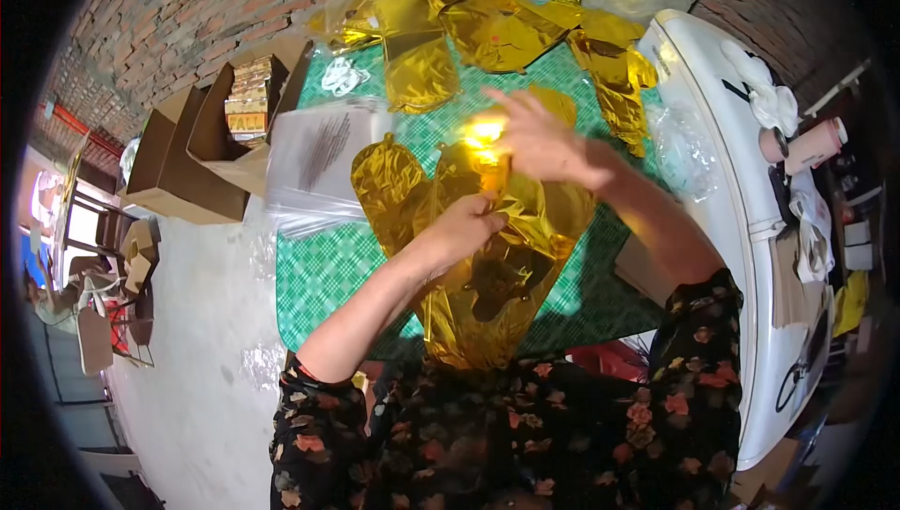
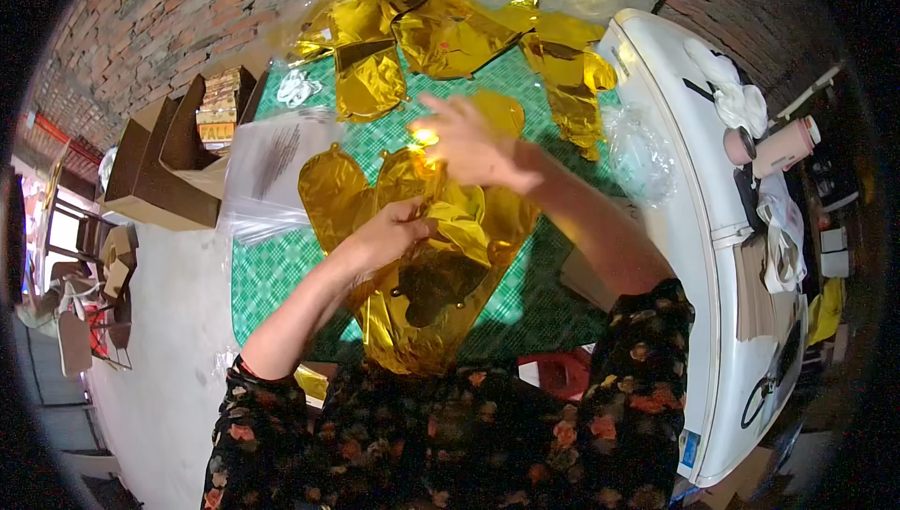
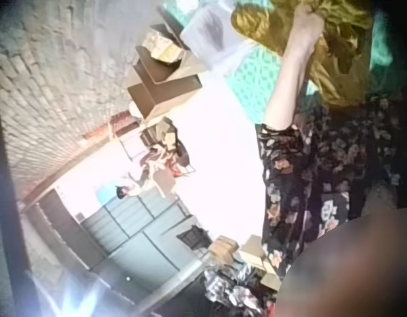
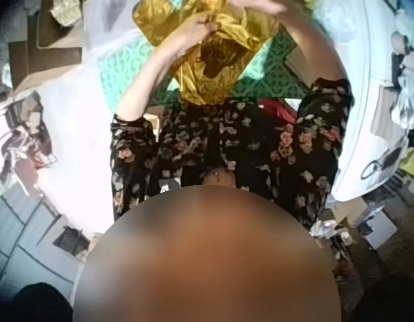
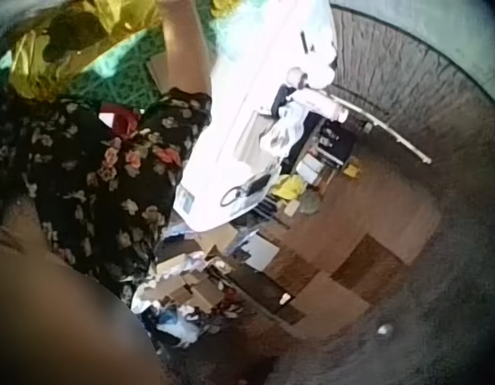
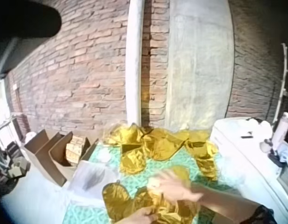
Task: The person folds a gold foil balloon by hand on a table and places it onto a cardboard backing, folding the foil to fit the shape of the card.
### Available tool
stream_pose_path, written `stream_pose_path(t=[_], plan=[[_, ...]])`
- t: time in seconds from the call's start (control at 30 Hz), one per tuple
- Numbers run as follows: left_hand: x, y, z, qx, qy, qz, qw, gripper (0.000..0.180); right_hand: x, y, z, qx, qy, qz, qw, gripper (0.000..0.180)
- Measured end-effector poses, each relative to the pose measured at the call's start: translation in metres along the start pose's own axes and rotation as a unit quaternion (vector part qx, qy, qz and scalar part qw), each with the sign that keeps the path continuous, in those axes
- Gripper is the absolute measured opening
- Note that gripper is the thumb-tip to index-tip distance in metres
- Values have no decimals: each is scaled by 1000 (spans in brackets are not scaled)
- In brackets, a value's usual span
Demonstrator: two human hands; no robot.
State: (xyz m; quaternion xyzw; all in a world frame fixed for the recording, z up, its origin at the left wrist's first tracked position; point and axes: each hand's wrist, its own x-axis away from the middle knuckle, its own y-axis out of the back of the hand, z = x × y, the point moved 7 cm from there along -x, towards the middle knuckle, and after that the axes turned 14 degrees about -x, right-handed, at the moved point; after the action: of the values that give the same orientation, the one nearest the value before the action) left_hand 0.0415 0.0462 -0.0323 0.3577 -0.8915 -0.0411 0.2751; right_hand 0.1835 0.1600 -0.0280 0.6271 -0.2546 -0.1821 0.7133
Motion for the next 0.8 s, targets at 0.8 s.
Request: stream_pose_path(t=[0.8], plan=[[151, -55, 114, 31, 34, -159, 986, 36, -60, -17, -26, -474, -112, -26, 873, 28]])
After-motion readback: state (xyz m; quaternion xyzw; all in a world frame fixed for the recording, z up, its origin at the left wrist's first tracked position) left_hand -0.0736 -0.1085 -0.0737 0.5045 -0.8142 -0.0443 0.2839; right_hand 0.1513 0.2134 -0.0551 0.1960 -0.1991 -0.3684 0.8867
